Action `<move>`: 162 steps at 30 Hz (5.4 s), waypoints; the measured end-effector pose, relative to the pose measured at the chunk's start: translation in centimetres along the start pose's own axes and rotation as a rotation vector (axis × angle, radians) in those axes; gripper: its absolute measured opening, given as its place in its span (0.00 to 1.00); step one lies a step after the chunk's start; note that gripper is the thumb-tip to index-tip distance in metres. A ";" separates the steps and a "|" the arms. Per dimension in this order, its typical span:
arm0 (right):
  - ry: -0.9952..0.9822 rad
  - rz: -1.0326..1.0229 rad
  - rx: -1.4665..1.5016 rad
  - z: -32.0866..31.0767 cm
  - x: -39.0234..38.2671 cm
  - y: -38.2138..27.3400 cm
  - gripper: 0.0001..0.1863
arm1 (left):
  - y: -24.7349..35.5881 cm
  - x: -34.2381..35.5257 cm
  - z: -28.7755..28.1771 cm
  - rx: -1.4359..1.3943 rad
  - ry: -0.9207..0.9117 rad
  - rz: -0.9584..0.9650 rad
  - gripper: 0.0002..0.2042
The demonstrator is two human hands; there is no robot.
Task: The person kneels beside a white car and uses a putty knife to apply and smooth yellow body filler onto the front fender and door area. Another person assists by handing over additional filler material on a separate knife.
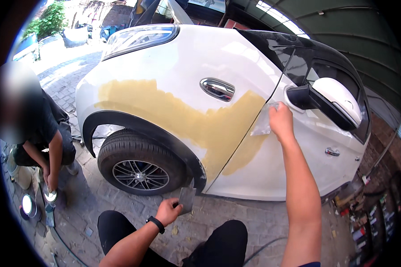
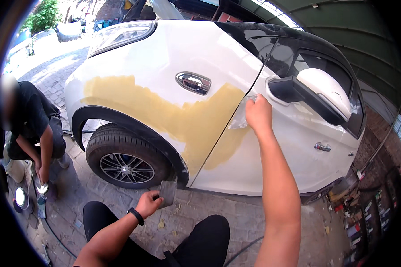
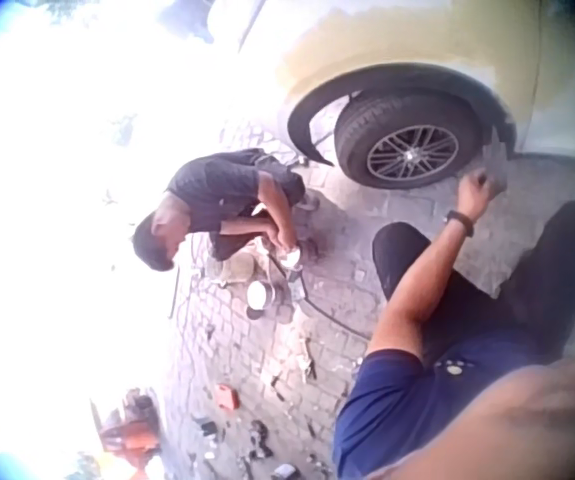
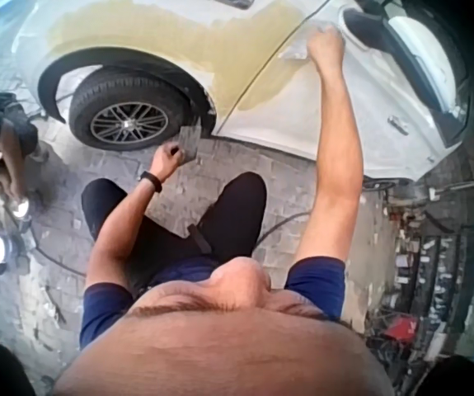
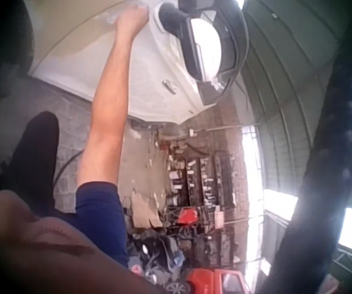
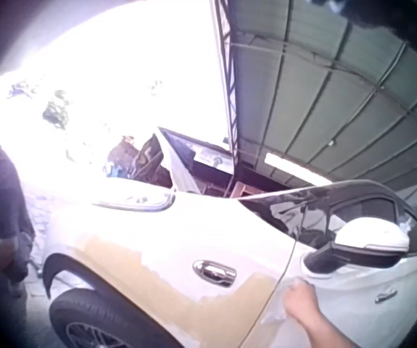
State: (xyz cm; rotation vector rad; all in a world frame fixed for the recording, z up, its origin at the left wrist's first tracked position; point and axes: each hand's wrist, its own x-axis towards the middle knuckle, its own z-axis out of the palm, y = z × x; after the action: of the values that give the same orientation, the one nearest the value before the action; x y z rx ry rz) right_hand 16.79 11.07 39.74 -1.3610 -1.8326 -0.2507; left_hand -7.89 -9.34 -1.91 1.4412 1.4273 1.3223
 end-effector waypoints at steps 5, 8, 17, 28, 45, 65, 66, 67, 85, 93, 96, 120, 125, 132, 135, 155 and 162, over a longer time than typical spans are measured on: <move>-0.065 -0.011 -0.026 2.0 -2.8 0.3 0.16 | 0.9 -0.1 -0.3 0.008 -0.009 -0.010 0.11; -0.065 -0.040 -0.009 3.6 -5.0 1.0 0.15 | 1.3 -0.2 -0.1 0.008 -0.010 0.005 0.10; -0.053 0.050 0.049 7.0 -11.6 0.2 0.14 | 1.6 0.0 0.0 -0.004 -0.037 -0.015 0.12; -0.148 0.158 -0.077 15.9 -21.9 3.4 0.12 | 1.0 -0.2 0.5 -0.020 -0.049 0.033 0.08; -0.090 0.112 0.078 12.3 -19.1 1.6 0.13 | -0.1 -0.3 0.2 -0.034 0.000 0.001 0.09; -0.210 -0.017 -0.151 17.3 -25.1 6.6 0.12 | 0.4 0.1 0.8 0.079 -0.115 -0.129 0.11; -0.187 -0.026 -0.128 17.3 -25.3 6.5 0.12 | 0.0 0.1 1.0 0.082 -0.094 -0.088 0.11; -0.163 -0.035 -0.107 17.3 -25.3 6.4 0.12 | -0.3 0.2 1.2 0.084 -0.075 -0.047 0.11; 0.139 -0.032 0.044 0.2 1.1 -0.3 0.16 | -0.3 0.6 1.4 0.070 -0.043 -0.026 0.11; -0.073 0.047 -0.054 3.3 -3.0 -0.3 0.14 | -0.7 0.3 0.8 0.079 -0.061 -0.052 0.11; -0.108 0.082 -0.021 6.4 -8.2 0.7 0.13 | -0.1 0.3 1.2 0.052 -0.068 -0.038 0.10; -0.059 0.086 -0.007 16.5 -24.8 4.4 0.11 | -2.0 -0.5 0.4 0.030 -0.017 -0.051 0.07; -0.214 0.110 -0.102 18.8 -26.7 6.7 0.12 | -0.1 0.0 0.7 -0.040 -0.048 -0.099 0.07; -0.093 0.066 0.000 19.2 -27.1 5.9 0.12 | -0.9 0.5 1.0 0.006 -0.111 -0.072 0.08; -0.494 0.041 -0.138 19.2 -28.7 7.8 0.13 | -1.8 0.5 1.1 0.021 -0.092 -0.095 0.08; 0.316 -0.225 0.208 -0.3 1.1 11.4 0.22 | -1.1 1.0 1.3 0.168 -0.055 -0.080 0.13; 0.071 -0.303 0.030 0.5 -0.4 7.9 0.18 | -0.8 0.8 0.9 0.161 -0.062 -0.064 0.14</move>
State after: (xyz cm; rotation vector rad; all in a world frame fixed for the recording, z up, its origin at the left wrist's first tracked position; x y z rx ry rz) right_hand 23.39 14.24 36.78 -1.0373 -1.9699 -0.4217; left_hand -7.38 -8.28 -2.76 1.5130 1.5550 1.1352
